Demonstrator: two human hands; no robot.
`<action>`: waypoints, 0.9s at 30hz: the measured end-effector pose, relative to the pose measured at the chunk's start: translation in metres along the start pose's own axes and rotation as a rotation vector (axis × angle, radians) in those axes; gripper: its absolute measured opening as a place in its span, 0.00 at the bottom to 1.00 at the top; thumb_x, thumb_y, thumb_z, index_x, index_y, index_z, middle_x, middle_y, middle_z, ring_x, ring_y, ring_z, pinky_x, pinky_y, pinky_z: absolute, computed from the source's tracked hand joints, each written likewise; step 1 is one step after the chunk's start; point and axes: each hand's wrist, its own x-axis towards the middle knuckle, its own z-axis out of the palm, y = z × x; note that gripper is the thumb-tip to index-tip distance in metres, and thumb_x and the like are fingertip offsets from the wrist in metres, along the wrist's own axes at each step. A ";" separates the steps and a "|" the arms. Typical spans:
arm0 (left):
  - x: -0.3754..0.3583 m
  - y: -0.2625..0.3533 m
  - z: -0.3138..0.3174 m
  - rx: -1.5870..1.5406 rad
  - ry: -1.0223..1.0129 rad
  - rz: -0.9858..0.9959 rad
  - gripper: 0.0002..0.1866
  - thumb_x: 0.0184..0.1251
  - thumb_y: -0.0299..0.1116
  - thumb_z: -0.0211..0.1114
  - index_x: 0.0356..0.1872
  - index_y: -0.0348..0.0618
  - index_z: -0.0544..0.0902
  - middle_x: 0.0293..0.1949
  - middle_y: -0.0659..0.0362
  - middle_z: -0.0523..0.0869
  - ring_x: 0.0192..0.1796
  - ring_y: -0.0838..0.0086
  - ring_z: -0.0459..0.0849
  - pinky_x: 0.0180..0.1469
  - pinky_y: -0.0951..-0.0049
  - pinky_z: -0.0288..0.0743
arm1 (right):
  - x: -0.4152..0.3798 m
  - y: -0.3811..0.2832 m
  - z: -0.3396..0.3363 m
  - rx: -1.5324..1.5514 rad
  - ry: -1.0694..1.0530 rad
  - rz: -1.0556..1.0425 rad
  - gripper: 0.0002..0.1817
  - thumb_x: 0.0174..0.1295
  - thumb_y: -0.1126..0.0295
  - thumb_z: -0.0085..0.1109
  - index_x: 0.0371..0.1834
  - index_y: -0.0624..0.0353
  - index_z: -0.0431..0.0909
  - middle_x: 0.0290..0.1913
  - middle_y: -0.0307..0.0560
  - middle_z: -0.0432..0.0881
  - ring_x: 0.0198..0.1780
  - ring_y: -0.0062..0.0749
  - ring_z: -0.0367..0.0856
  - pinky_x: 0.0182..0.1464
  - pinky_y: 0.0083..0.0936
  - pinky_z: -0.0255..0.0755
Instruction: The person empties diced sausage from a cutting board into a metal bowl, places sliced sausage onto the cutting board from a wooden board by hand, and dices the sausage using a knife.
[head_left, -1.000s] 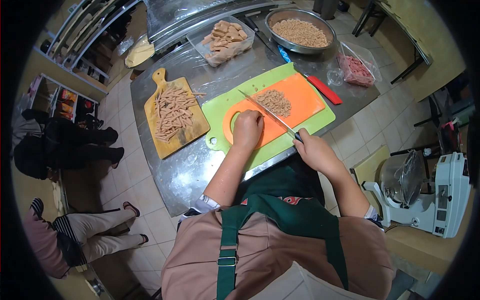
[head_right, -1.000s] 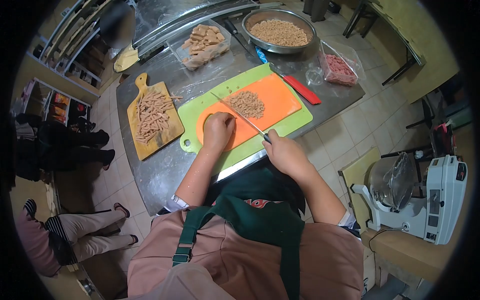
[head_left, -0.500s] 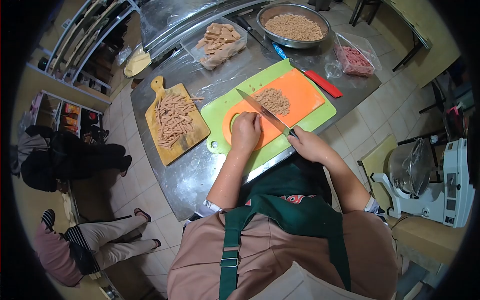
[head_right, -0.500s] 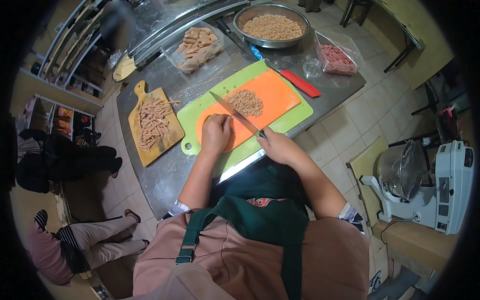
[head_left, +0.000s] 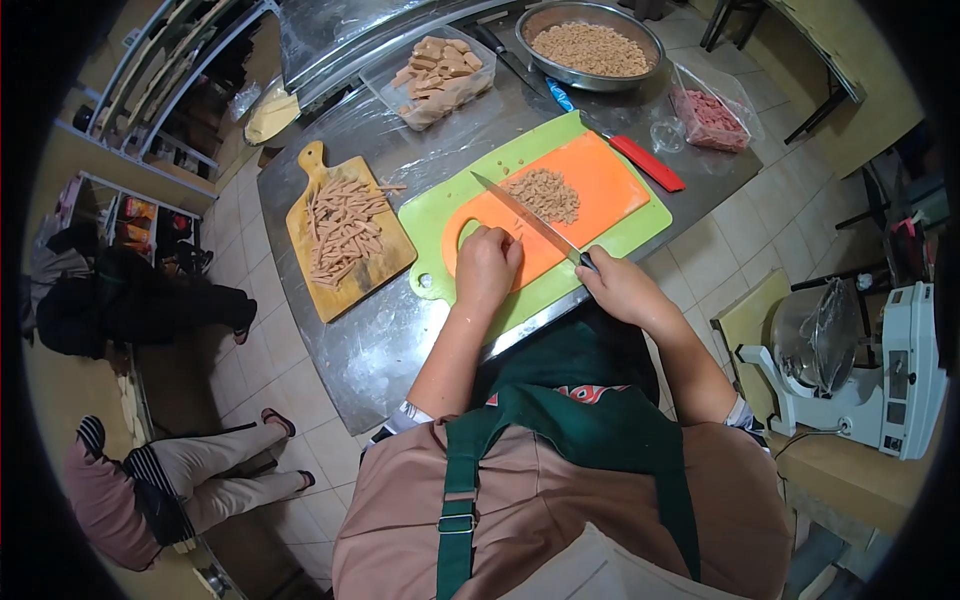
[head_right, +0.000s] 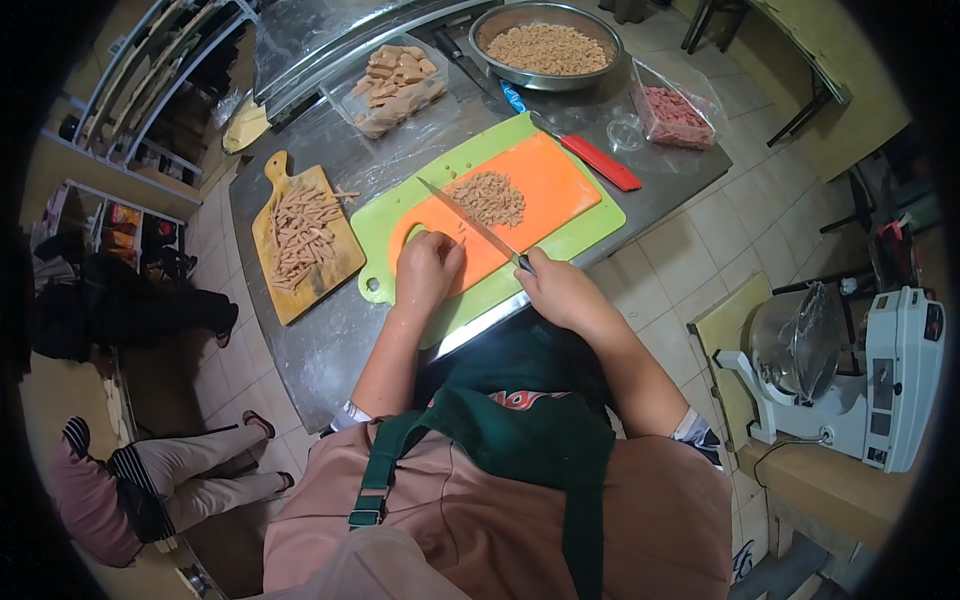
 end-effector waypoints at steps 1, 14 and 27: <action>0.001 -0.002 -0.001 -0.002 -0.001 -0.001 0.09 0.49 0.30 0.66 0.22 0.33 0.80 0.23 0.48 0.78 0.29 0.56 0.78 0.35 0.60 0.73 | -0.001 0.000 0.000 -0.025 0.006 0.006 0.17 0.66 0.60 0.45 0.44 0.66 0.65 0.34 0.68 0.78 0.40 0.63 0.76 0.43 0.48 0.68; 0.013 0.000 0.004 -0.111 0.059 -0.059 0.08 0.52 0.30 0.66 0.27 0.35 0.83 0.25 0.49 0.82 0.30 0.58 0.82 0.35 0.64 0.75 | -0.015 -0.019 -0.001 -0.219 0.052 0.028 0.15 0.67 0.60 0.44 0.40 0.64 0.64 0.29 0.63 0.79 0.36 0.60 0.78 0.40 0.49 0.70; 0.016 -0.004 0.005 -0.113 0.062 -0.093 0.10 0.50 0.31 0.66 0.19 0.33 0.80 0.21 0.48 0.81 0.25 0.58 0.81 0.31 0.63 0.74 | -0.003 -0.006 0.009 -0.223 0.066 -0.036 0.13 0.67 0.62 0.44 0.40 0.63 0.64 0.26 0.61 0.79 0.34 0.58 0.79 0.38 0.48 0.71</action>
